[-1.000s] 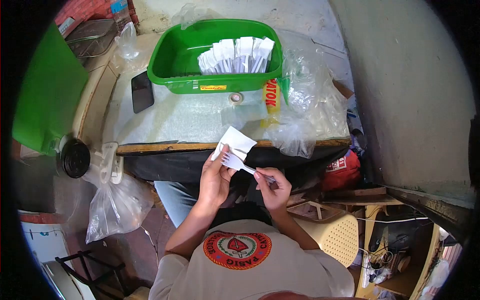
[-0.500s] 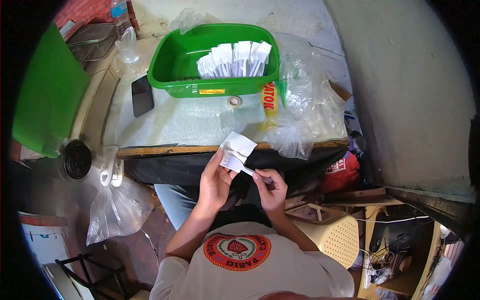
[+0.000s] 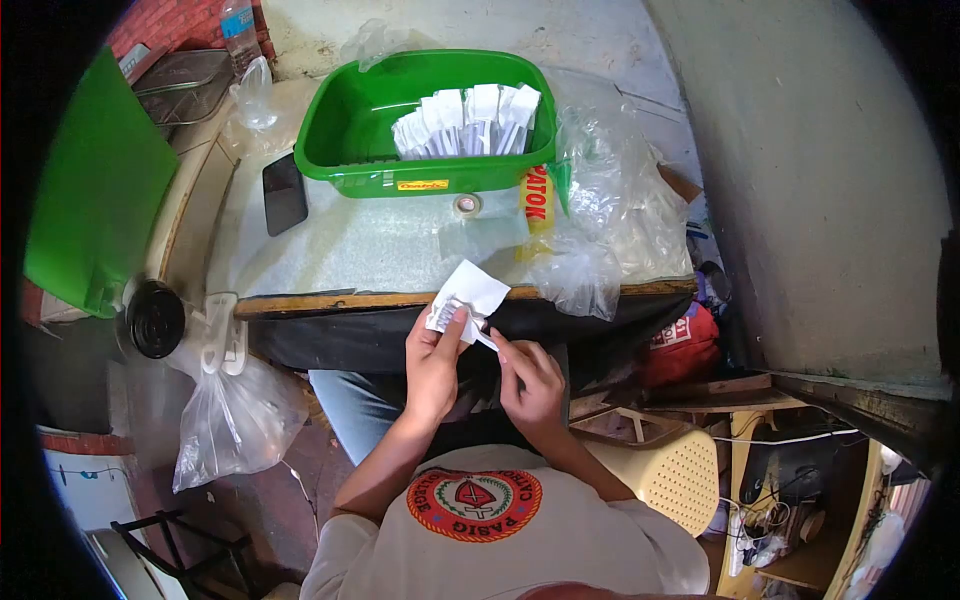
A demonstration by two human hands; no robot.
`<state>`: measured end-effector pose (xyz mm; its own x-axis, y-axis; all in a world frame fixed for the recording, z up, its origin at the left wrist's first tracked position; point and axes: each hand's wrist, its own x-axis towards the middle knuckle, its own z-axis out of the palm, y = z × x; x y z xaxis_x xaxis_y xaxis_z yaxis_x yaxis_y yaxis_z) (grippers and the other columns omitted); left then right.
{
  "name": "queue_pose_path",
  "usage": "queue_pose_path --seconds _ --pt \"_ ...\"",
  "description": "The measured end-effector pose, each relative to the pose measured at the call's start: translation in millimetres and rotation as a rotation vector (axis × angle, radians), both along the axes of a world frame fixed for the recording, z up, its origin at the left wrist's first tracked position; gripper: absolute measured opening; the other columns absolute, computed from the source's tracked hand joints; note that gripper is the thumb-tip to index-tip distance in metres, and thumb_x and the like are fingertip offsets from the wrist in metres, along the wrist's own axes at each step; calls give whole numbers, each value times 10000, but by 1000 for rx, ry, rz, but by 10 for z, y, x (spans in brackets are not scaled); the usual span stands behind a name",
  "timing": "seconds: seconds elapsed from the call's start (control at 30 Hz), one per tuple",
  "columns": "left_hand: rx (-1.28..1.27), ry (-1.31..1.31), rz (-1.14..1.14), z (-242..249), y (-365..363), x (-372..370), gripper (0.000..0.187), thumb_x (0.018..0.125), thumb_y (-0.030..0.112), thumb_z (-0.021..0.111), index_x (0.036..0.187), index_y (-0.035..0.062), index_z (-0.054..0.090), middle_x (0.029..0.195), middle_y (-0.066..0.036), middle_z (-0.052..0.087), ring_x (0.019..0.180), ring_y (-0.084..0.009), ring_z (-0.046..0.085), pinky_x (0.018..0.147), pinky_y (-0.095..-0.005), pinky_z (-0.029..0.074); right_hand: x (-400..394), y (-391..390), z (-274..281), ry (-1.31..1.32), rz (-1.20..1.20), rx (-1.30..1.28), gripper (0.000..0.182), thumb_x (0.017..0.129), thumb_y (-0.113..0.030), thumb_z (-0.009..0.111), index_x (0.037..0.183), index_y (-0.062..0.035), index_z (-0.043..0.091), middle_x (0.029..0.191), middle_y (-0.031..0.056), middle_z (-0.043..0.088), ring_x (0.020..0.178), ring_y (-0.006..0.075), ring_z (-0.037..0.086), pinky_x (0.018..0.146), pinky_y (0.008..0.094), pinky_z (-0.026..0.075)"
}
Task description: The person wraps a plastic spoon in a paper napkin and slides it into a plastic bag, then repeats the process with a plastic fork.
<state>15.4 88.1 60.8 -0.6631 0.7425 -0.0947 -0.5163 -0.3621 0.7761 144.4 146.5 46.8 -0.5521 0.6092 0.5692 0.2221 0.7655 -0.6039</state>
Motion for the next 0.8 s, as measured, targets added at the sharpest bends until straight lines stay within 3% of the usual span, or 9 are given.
queue_pose_path --seconds 0.03,0.1,0.23,0.4,0.6,0.73,0.8 --pt "-2 -14 13 10 6 -6 187 972 72 563 1133 -21 584 994 -56 661 868 -84 620 776 -235 507 4 10 -9 1 -1 0 329 834 27 632 1153 -42 675 887 106 628 752 264 628 667 319 484" --pt "-5 -26 24 20 9 -10 189 974 78 562 1132 -22 584 989 -57 663 856 -81 620 763 -235 508 1 28 -12 -109 -63 239 365 827 -71 667 1188 -121 678 870 66 593 737 219 607 659 338 464" --pt "-26 17 18 -6 5 -12 194 974 87 566 1131 -24 588 988 -55 665 861 -80 618 760 -234 501 -30 28 -31 -117 -74 259 364 832 -85 669 1195 -102 668 859 67 566 744 220 599 659 350 459" --pt "-48 115 -22 86 -26 -93 220 956 69 583 1156 -22 591 1013 -57 670 904 -94 618 823 -243 474 -38 64 -113 -93 40 98 345 855 -56 646 1199 -39 627 845 103 561 726 263 600 644 364 485" --pt "37 22 -262 93 -41 -293 254 935 27 564 1181 -31 585 1114 -107 657 1017 -153 613 901 -290 452 -41 44 -73 -53 165 -93 320 894 -40 604 1212 -8 589 861 153 565 711 321 601 624 379 491" --pt "95 0 -359 161 -38 -351 274 939 50 557 1198 -40 575 1149 -154 650 1067 -193 607 936 -320 448 -44 29 -48 -15 202 -169 306 912 -31 583 1216 9 573 863 160 567 703 316 601 620 357 488" --pt "154 32 -473 156 -36 -397 338 946 85 559 1255 -48 535 1163 -193 643 1109 -224 597 960 -344 441 -34 14 -3 23 238 -302 270 935 -36 563 1196 30 575 864 162 573 676 276 589 608 320 471"
